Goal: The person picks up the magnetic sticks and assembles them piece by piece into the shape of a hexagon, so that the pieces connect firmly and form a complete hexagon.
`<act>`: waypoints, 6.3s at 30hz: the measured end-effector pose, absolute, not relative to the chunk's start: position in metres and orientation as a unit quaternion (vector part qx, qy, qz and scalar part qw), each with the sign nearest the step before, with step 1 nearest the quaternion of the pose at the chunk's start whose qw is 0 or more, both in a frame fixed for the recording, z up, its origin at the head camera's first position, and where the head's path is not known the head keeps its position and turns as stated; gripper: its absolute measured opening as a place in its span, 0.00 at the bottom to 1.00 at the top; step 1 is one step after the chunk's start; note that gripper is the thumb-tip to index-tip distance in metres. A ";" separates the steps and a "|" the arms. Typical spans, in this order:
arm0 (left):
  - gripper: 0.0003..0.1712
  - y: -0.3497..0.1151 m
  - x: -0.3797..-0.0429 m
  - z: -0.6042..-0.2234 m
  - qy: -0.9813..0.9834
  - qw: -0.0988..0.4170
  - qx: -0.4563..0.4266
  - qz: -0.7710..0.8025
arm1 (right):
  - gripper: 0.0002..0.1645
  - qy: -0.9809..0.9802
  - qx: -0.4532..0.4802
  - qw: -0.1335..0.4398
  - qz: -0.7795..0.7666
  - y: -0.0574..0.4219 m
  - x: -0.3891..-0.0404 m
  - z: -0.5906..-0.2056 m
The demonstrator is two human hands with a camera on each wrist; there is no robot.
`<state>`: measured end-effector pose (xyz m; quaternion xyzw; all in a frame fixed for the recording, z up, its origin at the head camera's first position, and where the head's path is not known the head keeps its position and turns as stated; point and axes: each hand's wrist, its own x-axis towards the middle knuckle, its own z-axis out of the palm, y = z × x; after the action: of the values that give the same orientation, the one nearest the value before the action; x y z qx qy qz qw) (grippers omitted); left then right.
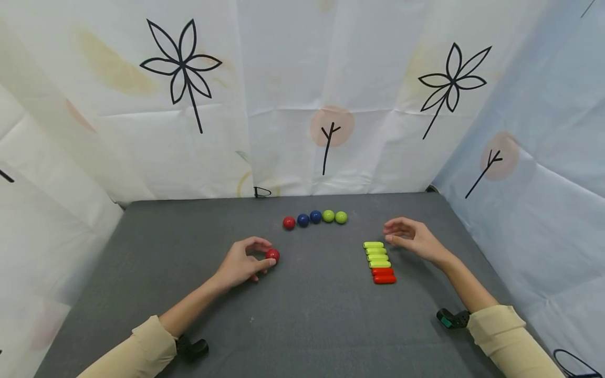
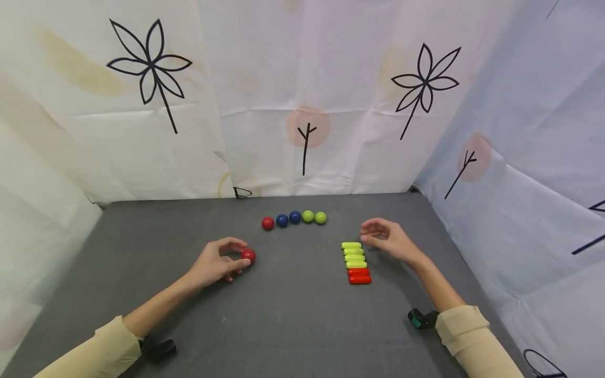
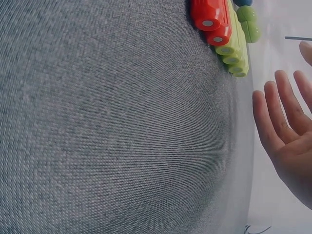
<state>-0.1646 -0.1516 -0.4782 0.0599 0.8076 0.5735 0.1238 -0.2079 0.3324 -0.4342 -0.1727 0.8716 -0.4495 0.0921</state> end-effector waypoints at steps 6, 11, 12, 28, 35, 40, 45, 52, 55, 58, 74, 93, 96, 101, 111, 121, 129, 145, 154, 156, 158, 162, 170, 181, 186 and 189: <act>0.27 -0.150 -0.138 -0.471 0.807 0.145 0.053 0.570 | 0.26 0.870 -0.172 0.102 -0.452 0.333 -0.210 -0.437; 0.28 -0.150 -0.116 -0.467 0.802 0.160 0.057 0.573 | 0.26 0.867 -0.178 0.106 -0.454 0.333 -0.210 -0.439; 0.28 -0.150 -0.112 -0.467 0.799 0.163 0.058 0.576 | 0.26 0.866 -0.179 0.107 -0.454 0.333 -0.210 -0.439; 0.29 -0.157 -0.070 -0.478 0.772 0.170 0.058 0.609 | 0.26 0.869 -0.169 0.161 -0.436 0.332 -0.224 -0.446; 0.29 -0.156 -0.067 -0.483 0.770 0.172 0.032 0.614 | 0.22 0.866 -0.193 0.174 -0.428 0.330 -0.231 -0.450; 0.29 -0.155 -0.067 -0.484 0.770 0.177 0.015 0.613 | 0.19 0.863 -0.209 0.171 -0.426 0.330 -0.232 -0.452; 0.29 -0.155 -0.066 -0.484 0.767 0.176 0.010 0.616 | 0.18 0.863 -0.216 0.166 -0.426 0.331 -0.233 -0.453; 0.31 -0.156 -0.067 -0.485 0.760 0.170 0.007 0.627 | 0.16 0.871 -0.215 0.144 -0.419 0.330 -0.233 -0.454; 0.32 -0.156 -0.067 -0.485 0.760 0.170 0.003 0.628 | 0.16 0.877 -0.202 0.132 -0.415 0.328 -0.231 -0.452; 0.32 -0.155 -0.067 -0.484 0.760 0.170 0.003 0.628 | 0.16 0.882 -0.189 0.123 -0.413 0.326 -0.229 -0.448; 0.31 -0.155 -0.067 -0.489 0.763 0.169 -0.004 0.624 | 0.14 0.845 -0.224 0.128 -0.469 0.262 -0.206 -0.420; 0.33 -0.154 -0.067 -0.486 0.763 0.173 -0.006 0.623 | 0.11 0.784 -0.288 0.215 -0.506 0.152 -0.165 -0.437; 0.33 -0.153 -0.067 -0.486 0.763 0.173 -0.008 0.622 | 0.11 0.787 -0.295 0.225 -0.493 0.137 -0.160 -0.440; 0.33 -0.154 -0.068 -0.486 0.761 0.172 0.000 0.626 | 0.10 0.787 -0.314 0.238 -0.474 0.119 -0.154 -0.447; 0.31 -0.150 -0.066 -0.486 0.796 0.103 0.007 0.596 | 0.09 0.792 -0.313 0.241 -0.466 0.110 -0.152 -0.449; 0.24 -0.136 -0.067 -0.488 0.830 0.046 0.042 0.554 | 0.10 0.789 -0.316 0.239 -0.469 0.109 -0.151 -0.449; 0.22 -0.131 -0.068 -0.489 0.824 0.047 0.009 0.565 | 0.09 0.794 -0.328 0.230 -0.458 0.107 -0.164 -0.443; 0.22 -0.134 -0.067 -0.489 0.808 0.065 -0.003 0.586 | 0.28 0.844 -0.217 0.139 -0.471 0.103 -0.257 -0.435; 0.22 -0.135 -0.067 -0.490 0.807 0.069 0.003 0.586 | 0.27 0.864 -0.194 0.151 -0.440 0.092 -0.274 -0.445; 0.22 -0.134 -0.067 -0.489 0.810 0.070 0.004 0.583 | 0.27 0.864 -0.193 0.156 -0.438 0.092 -0.275 -0.447; 0.22 -0.134 -0.067 -0.489 0.811 0.070 0.002 0.581 | 0.26 0.864 -0.191 0.159 -0.438 0.092 -0.277 -0.449; 0.22 -0.134 -0.067 -0.488 0.813 0.070 -0.002 0.578 | 0.25 0.862 -0.189 0.157 -0.444 0.091 -0.280 -0.454; 0.22 -0.134 -0.066 -0.488 0.812 0.066 -0.008 0.579 | 0.26 0.850 -0.202 0.158 -0.460 0.091 -0.274 -0.448; 0.22 -0.133 -0.066 -0.488 0.808 0.066 -0.007 0.585 | 0.25 0.816 -0.230 0.181 -0.499 0.110 -0.240 -0.415; 0.22 -0.132 -0.066 -0.487 0.808 0.063 -0.010 0.585 | 0.21 0.807 -0.253 0.198 -0.496 0.124 -0.219 -0.409; 0.22 -0.132 -0.066 -0.487 0.810 0.063 -0.012 0.583 | 0.20 0.804 -0.270 0.210 -0.486 0.130 -0.205 -0.412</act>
<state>-0.0658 -0.1323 -0.4869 -0.0120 0.8103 0.5825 0.0632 -0.2049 0.1303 -0.4117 -0.2705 0.8043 -0.4857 0.2097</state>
